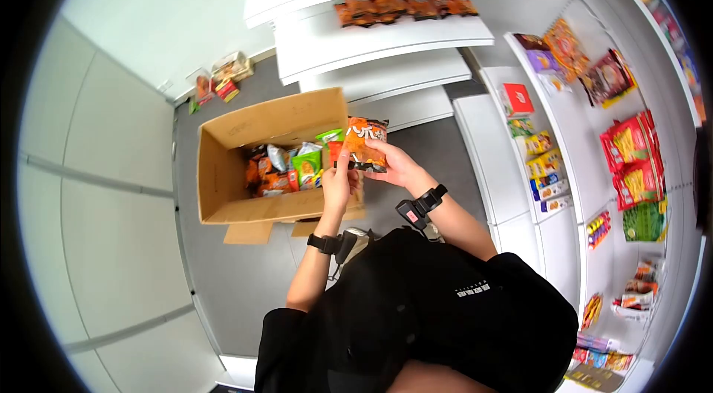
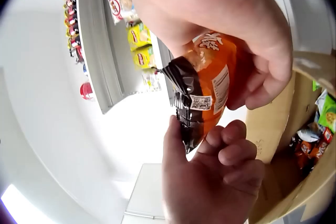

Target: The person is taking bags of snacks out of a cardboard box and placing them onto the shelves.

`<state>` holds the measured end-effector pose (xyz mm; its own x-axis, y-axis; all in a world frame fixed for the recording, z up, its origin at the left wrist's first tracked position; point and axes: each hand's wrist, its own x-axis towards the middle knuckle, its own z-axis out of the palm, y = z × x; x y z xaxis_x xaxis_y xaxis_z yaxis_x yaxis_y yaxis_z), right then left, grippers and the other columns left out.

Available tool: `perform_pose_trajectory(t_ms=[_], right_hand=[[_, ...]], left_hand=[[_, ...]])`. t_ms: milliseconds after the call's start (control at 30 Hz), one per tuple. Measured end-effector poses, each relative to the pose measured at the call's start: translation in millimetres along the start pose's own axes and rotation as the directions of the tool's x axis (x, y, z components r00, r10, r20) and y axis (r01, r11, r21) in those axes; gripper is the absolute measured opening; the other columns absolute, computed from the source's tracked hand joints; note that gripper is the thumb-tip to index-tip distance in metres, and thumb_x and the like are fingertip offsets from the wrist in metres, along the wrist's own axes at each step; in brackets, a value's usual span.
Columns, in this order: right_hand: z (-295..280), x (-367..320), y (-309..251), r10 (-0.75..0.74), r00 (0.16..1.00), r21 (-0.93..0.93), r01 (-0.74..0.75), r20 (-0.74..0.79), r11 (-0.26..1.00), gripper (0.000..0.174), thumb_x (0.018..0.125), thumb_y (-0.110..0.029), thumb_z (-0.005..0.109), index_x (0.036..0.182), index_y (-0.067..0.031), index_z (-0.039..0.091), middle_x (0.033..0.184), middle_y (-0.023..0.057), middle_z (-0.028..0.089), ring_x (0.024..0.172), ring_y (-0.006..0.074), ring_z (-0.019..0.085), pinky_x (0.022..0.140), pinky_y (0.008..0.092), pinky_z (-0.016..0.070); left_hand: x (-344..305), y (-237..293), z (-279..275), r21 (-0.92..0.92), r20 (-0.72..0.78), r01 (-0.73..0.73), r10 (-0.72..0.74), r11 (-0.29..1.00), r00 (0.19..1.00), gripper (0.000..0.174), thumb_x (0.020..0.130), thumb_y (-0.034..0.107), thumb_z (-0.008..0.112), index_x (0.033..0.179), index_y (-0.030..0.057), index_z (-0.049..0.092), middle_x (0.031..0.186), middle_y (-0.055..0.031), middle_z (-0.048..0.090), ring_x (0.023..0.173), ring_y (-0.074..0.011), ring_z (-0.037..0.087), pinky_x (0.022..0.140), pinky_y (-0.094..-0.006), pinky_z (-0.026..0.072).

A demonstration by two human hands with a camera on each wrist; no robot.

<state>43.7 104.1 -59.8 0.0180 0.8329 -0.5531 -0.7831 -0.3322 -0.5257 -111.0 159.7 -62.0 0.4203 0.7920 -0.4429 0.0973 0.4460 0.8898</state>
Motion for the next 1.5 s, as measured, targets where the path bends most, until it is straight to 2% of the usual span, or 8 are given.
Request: perform_pose_trajectory(t_ms=[200,600,700,800,900,1033,1233,1500], right_hand=[[-123.7,-72.8,-36.6,-0.121,0.991,0.160,0.129,-0.055,0.979,0.036,0.084,-0.035,0.058,0.112,-0.0127,0.054,0.105,0.0035,0.061,0.095,0.0158,0.056,0.079,0.0337,0.0471],[-248.8,-197.6,-87.5,-0.259,0.934,0.332,0.333,-0.246,0.883,0.033,0.086,-0.039,0.055,0.107,-0.0136,0.056,0.100,0.0019,0.060,0.088,0.0165,0.056,0.071,0.0335,0.0457],[-277.1,-187.8,-88.7,-0.295,0.923,0.355,0.369,-0.246,0.859,0.032,0.086,-0.039,0.055,0.107,-0.0148,0.056,0.100,0.0029,0.060,0.087,0.0169,0.056,0.071,0.0328,0.0452],[-285.3,-188.0,-98.5,-0.324,0.886,0.249,0.413,-0.331,0.876,0.033,0.085,-0.040,0.056,0.109,-0.0164,0.055,0.103,0.0026,0.059,0.093,0.0160,0.054,0.076,0.0340,0.0425],[-274.4,-197.2,-117.9,-0.276,0.847,0.062,0.338,-0.454,0.939,0.036,0.086,-0.041,0.055,0.112,-0.0172,0.053,0.106,0.0018,0.057,0.099,0.0140,0.050,0.081,0.0358,0.0389],[-279.3,-188.0,-145.8,-0.316,0.878,-0.006,0.337,-0.358,0.942,0.038,0.085,-0.043,0.057,0.114,-0.0199,0.050,0.110,0.0009,0.055,0.104,0.0135,0.047,0.085,0.0373,0.0368],[-311.1,-142.7,-195.1,-0.322,0.931,-0.054,0.317,-0.174,0.947,0.049,0.088,-0.047,0.049,0.121,-0.0119,0.045,0.114,0.0049,0.054,0.100,0.0161,0.051,0.084,0.0341,0.0412],[-329.3,-89.6,-278.4,-0.339,0.912,-0.092,0.327,-0.231,0.941,0.054,0.091,-0.045,0.045,0.127,-0.0051,0.039,0.114,0.0122,0.056,0.096,0.0196,0.054,0.085,0.0325,0.0428]], left_hand=[[-18.0,-15.0,125.7,0.108,0.430,0.021,-0.065,0.994,0.901,0.027,0.084,0.028,0.055,0.091,0.0020,0.059,0.079,-0.0049,0.060,0.055,-0.0105,0.055,0.044,-0.0211,0.0405],[-29.9,-48.1,297.9,0.184,0.730,-0.095,-0.072,0.978,0.679,0.022,0.086,0.017,0.055,0.101,0.0011,0.059,0.086,-0.0025,0.061,0.074,-0.0087,0.056,0.061,-0.0231,0.0487],[-26.8,-44.1,313.0,0.259,0.736,-0.063,-0.155,0.964,0.659,0.026,0.087,0.023,0.056,0.103,0.0028,0.059,0.090,-0.0036,0.061,0.076,-0.0099,0.057,0.065,-0.0241,0.0507],[-23.2,-36.4,327.8,0.400,0.641,0.019,-0.294,0.916,0.709,0.031,0.087,0.031,0.054,0.105,0.0057,0.060,0.095,-0.0046,0.061,0.077,-0.0117,0.058,0.068,-0.0251,0.0518],[-12.3,-29.4,340.2,0.420,0.652,0.090,-0.370,0.903,0.662,0.039,0.087,0.039,0.051,0.107,0.0074,0.059,0.098,-0.0055,0.061,0.079,-0.0135,0.059,0.068,-0.0262,0.0522],[10.3,-18.8,360.2,0.349,0.654,0.213,-0.400,0.913,0.642,0.040,0.087,0.034,0.048,0.111,0.0024,0.056,0.097,-0.0101,0.062,0.077,-0.0179,0.062,0.066,-0.0285,0.0535],[104.3,-24.3,377.2,0.118,0.632,0.304,-0.307,0.945,0.712,0.032,0.088,0.023,0.044,0.109,0.0004,0.051,0.097,-0.0119,0.062,0.078,-0.0191,0.062,0.070,-0.0298,0.0524],[316.6,44.6,387.7,-0.074,0.486,0.035,0.005,0.997,0.874,0.024,0.080,0.009,0.047,0.101,0.0017,0.056,0.091,-0.0097,0.062,0.073,-0.0170,0.061,0.066,-0.0284,0.0527]])
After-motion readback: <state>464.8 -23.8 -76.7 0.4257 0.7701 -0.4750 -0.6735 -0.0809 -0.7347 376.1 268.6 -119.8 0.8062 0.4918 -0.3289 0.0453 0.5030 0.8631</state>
